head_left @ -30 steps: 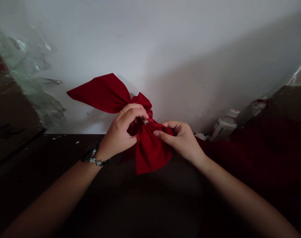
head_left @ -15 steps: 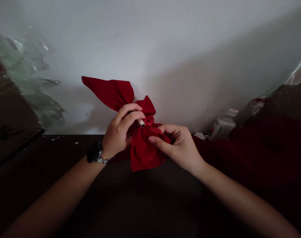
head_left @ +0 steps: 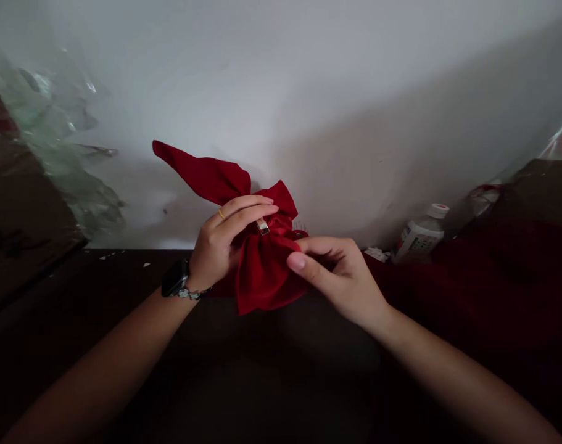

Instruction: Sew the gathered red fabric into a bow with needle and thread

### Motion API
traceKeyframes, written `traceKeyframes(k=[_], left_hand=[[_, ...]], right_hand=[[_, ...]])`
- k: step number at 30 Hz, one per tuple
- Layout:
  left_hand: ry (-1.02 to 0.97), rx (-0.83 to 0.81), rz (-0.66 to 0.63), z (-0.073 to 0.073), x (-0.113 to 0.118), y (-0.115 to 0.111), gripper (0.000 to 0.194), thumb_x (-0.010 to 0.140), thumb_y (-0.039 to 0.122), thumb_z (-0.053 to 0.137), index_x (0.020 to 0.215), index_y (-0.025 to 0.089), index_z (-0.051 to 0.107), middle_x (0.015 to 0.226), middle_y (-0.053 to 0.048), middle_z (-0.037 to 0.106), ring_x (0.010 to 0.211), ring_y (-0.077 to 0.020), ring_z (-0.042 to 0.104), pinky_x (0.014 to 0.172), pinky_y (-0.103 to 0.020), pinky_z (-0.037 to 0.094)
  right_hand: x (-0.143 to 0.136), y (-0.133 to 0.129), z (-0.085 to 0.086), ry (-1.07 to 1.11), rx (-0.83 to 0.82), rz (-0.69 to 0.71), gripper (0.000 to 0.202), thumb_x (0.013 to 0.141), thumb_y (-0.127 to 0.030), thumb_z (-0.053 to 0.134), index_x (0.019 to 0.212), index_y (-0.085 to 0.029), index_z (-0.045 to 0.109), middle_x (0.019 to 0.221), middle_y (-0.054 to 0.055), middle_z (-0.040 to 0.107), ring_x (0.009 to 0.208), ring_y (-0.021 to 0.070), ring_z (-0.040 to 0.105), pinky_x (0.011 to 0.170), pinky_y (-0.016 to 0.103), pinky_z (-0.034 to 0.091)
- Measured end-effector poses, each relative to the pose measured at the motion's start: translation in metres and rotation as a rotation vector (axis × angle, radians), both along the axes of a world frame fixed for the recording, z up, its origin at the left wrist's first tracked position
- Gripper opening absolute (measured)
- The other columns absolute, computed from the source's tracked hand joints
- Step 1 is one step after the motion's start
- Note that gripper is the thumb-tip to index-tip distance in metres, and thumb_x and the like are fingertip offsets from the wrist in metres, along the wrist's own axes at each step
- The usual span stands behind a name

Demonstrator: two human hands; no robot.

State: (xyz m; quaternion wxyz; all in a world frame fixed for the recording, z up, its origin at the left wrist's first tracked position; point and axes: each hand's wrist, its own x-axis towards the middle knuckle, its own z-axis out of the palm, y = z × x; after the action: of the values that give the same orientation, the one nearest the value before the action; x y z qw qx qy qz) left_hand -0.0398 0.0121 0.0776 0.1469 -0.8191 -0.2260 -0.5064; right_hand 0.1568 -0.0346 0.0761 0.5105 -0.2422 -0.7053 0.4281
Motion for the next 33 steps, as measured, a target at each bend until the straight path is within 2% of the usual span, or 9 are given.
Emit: traceKeyframes(k=[3,8,15,17,19,22,23,26,33], left_hand=[[-0.042,-0.008,-0.028,0.001,0.001,-0.001,0.028,0.088,0.014,0.059,0.115,0.021,0.064,0.12,-0.006,0.064,0.11,-0.0187,0.061,0.099,-0.033,0.049],[-0.133,-0.022,-0.07,0.002,0.002,-0.001,0.023,0.091,0.016,0.056,0.111,0.023,0.066,0.116,-0.005,0.066,0.107,-0.018,0.062,0.096,-0.034,0.05],[-0.184,-0.057,-0.129,0.003,0.002,-0.002,0.025,0.086,0.017,0.064,0.11,0.025,0.066,0.116,-0.003,0.066,0.107,-0.018,0.062,0.096,-0.034,0.05],[-0.221,-0.097,-0.197,0.001,0.002,-0.001,0.026,0.084,0.019,0.067,0.109,0.025,0.065,0.118,-0.004,0.065,0.109,-0.0196,0.061,0.096,-0.036,0.051],[-0.279,-0.141,-0.332,-0.001,0.003,0.0,0.03,0.081,0.018,0.07,0.11,0.025,0.063,0.12,-0.005,0.064,0.11,-0.0207,0.061,0.092,-0.037,0.053],[-0.338,-0.198,-0.515,-0.004,0.007,0.0,0.034,0.079,0.015,0.072,0.109,0.025,0.06,0.119,-0.006,0.065,0.107,-0.0203,0.063,0.083,-0.034,0.057],[-0.352,-0.216,-0.535,-0.004,0.009,-0.001,0.032,0.079,0.015,0.072,0.107,0.025,0.06,0.119,-0.006,0.065,0.107,-0.0197,0.063,0.082,-0.033,0.057],[-0.385,-0.255,-0.536,-0.007,0.014,-0.004,0.03,0.078,0.016,0.074,0.104,0.021,0.059,0.118,-0.008,0.064,0.106,-0.0185,0.063,0.078,-0.029,0.057],[-0.442,-0.278,-0.562,-0.009,0.018,-0.005,0.03,0.076,0.013,0.075,0.101,0.02,0.06,0.118,-0.008,0.064,0.11,-0.0189,0.061,0.082,-0.027,0.055]], right_hand=[[0.003,0.007,-0.006,-0.019,0.077,-0.039,0.039,0.093,-0.041,0.051,0.067,-0.016,0.067,0.061,0.0,0.055,0.057,0.0091,0.05,0.056,0.022,0.043],[0.01,0.018,-0.008,-0.076,0.246,-0.078,0.021,0.093,-0.027,0.053,0.095,-0.019,0.072,0.075,0.002,0.069,0.073,0.0124,0.064,0.072,0.024,0.052],[0.016,0.01,0.001,-0.197,0.516,-0.116,0.022,0.093,-0.01,0.046,0.104,-0.018,0.063,0.087,0.003,0.071,0.076,0.0089,0.066,0.073,0.02,0.053],[0.016,0.005,0.003,-0.162,0.477,-0.119,0.023,0.094,-0.01,0.045,0.112,-0.02,0.055,0.087,0.001,0.069,0.073,0.0085,0.065,0.07,0.02,0.053],[0.014,0.0,0.004,-0.1,0.391,-0.129,0.025,0.093,-0.013,0.048,0.116,-0.023,0.047,0.083,-0.001,0.069,0.07,0.0088,0.065,0.067,0.02,0.053],[0.009,-0.006,0.005,-0.067,0.32,-0.172,0.01,0.092,-0.018,0.053,0.101,-0.022,0.05,0.075,-0.003,0.067,0.063,0.008,0.062,0.06,0.018,0.05],[0.007,-0.007,0.005,-0.078,0.324,-0.192,0.002,0.092,-0.019,0.054,0.093,-0.021,0.052,0.072,-0.003,0.065,0.061,0.0075,0.06,0.058,0.018,0.047],[0.005,-0.007,0.005,-0.129,0.348,-0.241,0.013,0.091,-0.024,0.056,0.08,-0.018,0.053,0.07,-0.002,0.061,0.061,0.0074,0.054,0.057,0.019,0.043],[0.009,-0.003,0.003,-0.225,0.344,-0.235,0.009,0.091,-0.022,0.052,0.083,-0.017,0.055,0.08,0.002,0.059,0.074,0.0107,0.054,0.067,0.022,0.044]])
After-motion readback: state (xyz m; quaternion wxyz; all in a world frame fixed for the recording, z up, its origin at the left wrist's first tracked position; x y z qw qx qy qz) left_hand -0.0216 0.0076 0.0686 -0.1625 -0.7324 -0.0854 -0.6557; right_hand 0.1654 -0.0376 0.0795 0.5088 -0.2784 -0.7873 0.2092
